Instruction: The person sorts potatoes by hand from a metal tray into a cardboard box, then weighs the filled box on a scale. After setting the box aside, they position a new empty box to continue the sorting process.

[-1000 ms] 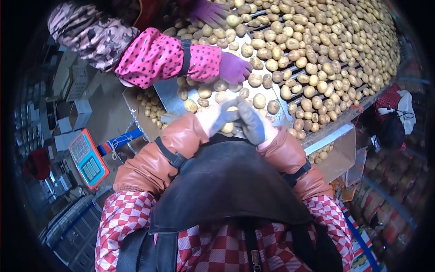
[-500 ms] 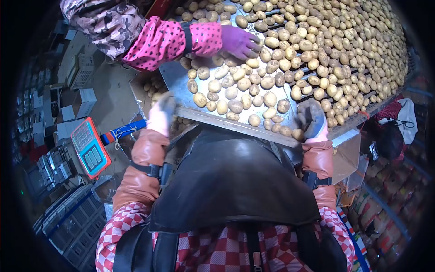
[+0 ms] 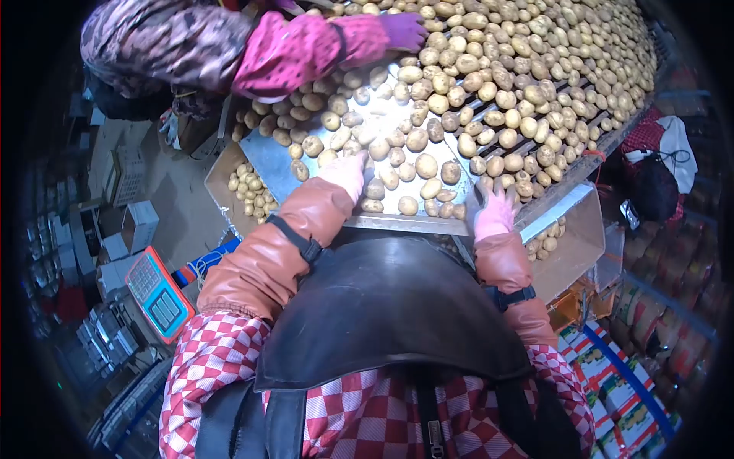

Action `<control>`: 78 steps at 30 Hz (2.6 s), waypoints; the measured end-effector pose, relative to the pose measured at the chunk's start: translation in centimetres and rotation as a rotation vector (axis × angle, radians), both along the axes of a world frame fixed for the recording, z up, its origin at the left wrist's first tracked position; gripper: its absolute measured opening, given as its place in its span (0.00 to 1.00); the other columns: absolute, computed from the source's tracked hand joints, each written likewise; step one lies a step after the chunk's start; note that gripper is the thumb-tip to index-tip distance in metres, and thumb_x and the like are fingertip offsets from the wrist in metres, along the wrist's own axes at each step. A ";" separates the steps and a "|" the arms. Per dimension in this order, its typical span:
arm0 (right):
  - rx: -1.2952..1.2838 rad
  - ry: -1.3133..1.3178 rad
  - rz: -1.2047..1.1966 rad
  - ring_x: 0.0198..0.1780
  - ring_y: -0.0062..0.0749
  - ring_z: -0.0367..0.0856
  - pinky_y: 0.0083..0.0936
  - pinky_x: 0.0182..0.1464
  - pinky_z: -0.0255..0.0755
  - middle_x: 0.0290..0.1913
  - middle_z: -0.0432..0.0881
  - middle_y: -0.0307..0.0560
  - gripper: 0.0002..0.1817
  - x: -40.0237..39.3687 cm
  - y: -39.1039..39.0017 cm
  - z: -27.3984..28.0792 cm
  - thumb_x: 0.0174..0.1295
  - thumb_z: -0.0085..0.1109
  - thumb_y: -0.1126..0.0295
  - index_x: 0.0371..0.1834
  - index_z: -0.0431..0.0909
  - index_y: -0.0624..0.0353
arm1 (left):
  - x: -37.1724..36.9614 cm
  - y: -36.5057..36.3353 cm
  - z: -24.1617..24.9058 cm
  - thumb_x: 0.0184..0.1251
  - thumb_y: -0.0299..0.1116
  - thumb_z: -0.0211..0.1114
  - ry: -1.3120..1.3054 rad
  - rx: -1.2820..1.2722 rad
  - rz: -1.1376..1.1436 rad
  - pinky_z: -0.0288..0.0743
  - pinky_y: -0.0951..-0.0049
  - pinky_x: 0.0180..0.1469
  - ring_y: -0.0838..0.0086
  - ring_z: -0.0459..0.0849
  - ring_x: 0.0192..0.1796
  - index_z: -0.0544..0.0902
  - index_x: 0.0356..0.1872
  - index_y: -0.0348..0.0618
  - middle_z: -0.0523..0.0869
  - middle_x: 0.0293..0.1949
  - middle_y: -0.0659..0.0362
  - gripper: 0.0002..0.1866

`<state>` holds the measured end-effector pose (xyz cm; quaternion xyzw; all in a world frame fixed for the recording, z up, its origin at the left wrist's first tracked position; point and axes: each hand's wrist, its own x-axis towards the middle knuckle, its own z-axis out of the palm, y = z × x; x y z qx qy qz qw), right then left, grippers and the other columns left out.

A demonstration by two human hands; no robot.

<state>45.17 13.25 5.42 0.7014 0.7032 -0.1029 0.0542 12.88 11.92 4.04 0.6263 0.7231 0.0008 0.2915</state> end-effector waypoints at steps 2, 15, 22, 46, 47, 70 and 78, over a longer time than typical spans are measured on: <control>0.168 0.288 0.019 0.71 0.54 0.64 0.51 0.70 0.60 0.68 0.72 0.52 0.26 0.3 -0.1 0.4 0.56 0.68 0.58 0.60 0.79 0.44 | 1.6 0.7 7.0 0.69 0.33 0.54 -0.031 -0.015 -0.023 0.76 0.51 0.52 0.50 0.83 0.53 0.79 0.55 0.43 0.84 0.50 0.43 0.16; 0.259 0.811 -0.010 0.56 0.48 0.81 0.37 0.61 0.73 0.53 0.83 0.54 0.20 -0.5 1.2 0.7 0.57 0.66 0.75 0.55 0.82 0.54 | 7.8 4.1 2.0 0.60 0.32 0.61 0.165 0.137 -0.435 0.79 0.56 0.53 0.51 0.78 0.56 0.83 0.45 0.47 0.78 0.52 0.47 0.12; 0.557 0.296 -0.085 0.64 0.51 0.74 0.44 0.65 0.71 0.63 0.77 0.55 0.27 4.3 4.2 0.7 0.58 0.68 0.63 0.63 0.77 0.47 | 7.8 4.1 2.1 0.57 0.30 0.63 0.062 -0.005 -0.598 0.79 0.54 0.53 0.49 0.79 0.56 0.83 0.47 0.49 0.76 0.53 0.46 0.15; 0.264 0.348 -0.145 0.73 0.59 0.58 0.54 0.70 0.61 0.73 0.60 0.57 0.36 -4.7 20.2 1.4 0.61 0.62 0.54 0.73 0.63 0.45 | 3.1 8.1 3.6 0.64 0.48 0.68 -1.388 -0.785 0.422 0.77 0.66 0.27 0.68 0.82 0.32 0.70 0.66 0.42 0.82 0.39 0.57 0.33; 0.297 0.266 -0.024 0.74 0.57 0.57 0.53 0.71 0.59 0.73 0.62 0.55 0.33 -6.6 18.9 2.7 0.61 0.62 0.55 0.71 0.65 0.47 | 3.3 8.5 2.6 0.63 0.49 0.68 -1.359 -0.749 0.356 0.78 0.70 0.27 0.70 0.82 0.31 0.70 0.66 0.41 0.83 0.41 0.56 0.35; 0.242 0.075 -0.037 0.60 0.48 0.79 0.37 0.64 0.71 0.57 0.82 0.54 0.23 7.0 26.9 3.0 0.60 0.59 0.68 0.61 0.79 0.50 | 4.0 11.0 2.5 0.70 0.59 0.57 -1.384 -0.637 0.434 0.74 0.78 0.25 0.73 0.83 0.28 0.74 0.58 0.32 0.85 0.35 0.53 0.35; 0.150 0.208 -0.378 0.57 0.53 0.80 0.39 0.61 0.72 0.54 0.83 0.57 0.21 16.7 30.5 2.7 0.61 0.63 0.53 0.55 0.83 0.46 | 5.3 12.2 4.0 0.72 0.57 0.56 -1.336 -0.657 0.216 0.74 0.77 0.24 0.73 0.82 0.23 0.75 0.58 0.34 0.85 0.32 0.56 0.32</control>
